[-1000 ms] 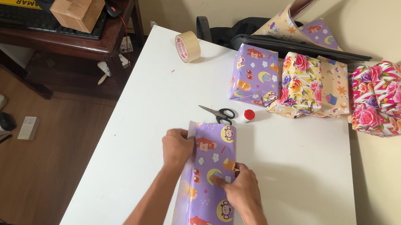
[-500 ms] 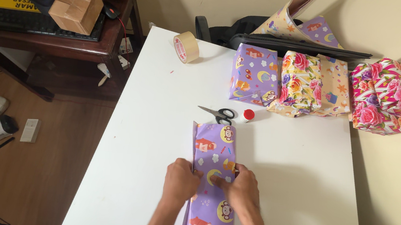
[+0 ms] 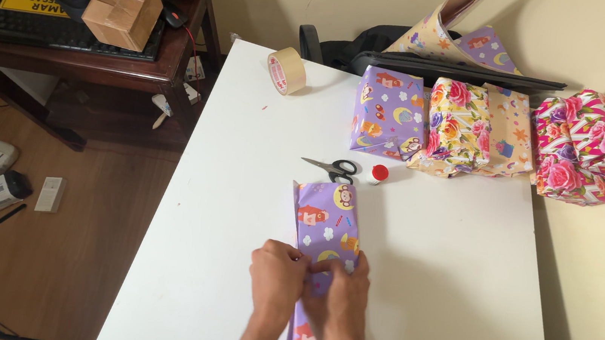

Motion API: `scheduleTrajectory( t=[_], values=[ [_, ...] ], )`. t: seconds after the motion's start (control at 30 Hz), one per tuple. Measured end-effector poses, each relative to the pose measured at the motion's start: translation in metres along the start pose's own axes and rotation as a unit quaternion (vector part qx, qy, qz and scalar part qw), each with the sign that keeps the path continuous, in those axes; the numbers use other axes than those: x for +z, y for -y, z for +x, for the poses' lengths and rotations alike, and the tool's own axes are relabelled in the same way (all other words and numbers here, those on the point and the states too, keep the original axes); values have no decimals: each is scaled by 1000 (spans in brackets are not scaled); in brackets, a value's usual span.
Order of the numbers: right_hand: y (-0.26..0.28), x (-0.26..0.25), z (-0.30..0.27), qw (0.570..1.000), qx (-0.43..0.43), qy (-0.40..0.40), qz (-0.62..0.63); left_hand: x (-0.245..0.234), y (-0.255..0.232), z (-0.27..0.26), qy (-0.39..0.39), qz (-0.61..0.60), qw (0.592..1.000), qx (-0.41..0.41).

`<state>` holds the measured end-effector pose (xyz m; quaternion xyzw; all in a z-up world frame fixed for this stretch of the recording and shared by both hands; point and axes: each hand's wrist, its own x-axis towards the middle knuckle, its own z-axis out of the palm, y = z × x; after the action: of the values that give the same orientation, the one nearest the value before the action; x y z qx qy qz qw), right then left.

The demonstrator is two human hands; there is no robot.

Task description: The person wraps a small rectangular box with purple patterned wrapping paper. They use scissors to cut the paper and clear tape to secure the folds, then fold the ends to complete the wrapping.

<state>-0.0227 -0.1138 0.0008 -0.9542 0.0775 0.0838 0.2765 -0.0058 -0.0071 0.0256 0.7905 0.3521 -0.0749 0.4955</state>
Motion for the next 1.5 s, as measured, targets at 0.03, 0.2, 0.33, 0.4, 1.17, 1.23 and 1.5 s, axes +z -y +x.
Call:
scheduleTrajectory(
  t=[0.03, 0.2, 0.33, 0.4, 1.17, 1.23, 1.5],
  values=[
    [1, 4, -5, 998, 11, 37, -39, -6, -4, 1, 23, -7, 999, -26],
    [11, 13, -9, 997, -42, -5, -70, -20, -13, 0, 76, 16, 996, -52],
    [20, 13, -5, 998, 10, -21, -58, -10, -7, 4, -14, 91, 995, 49],
    [20, 9, -6, 999, 28, -24, -38, -5, 3, 6, 3, 79, 996, 32],
    [97, -189, -17, 746, -140, 318, 569, -134, -104, -54, 287, -381, 864, 164],
    [105, -203, -20, 762, -154, 281, 562, -138, -117, -59, 260, -385, 865, 189],
    [103, -217, -11, 773, -229, 192, 559, -126, -158, -86, 316, -424, 814, 239]
  ],
)
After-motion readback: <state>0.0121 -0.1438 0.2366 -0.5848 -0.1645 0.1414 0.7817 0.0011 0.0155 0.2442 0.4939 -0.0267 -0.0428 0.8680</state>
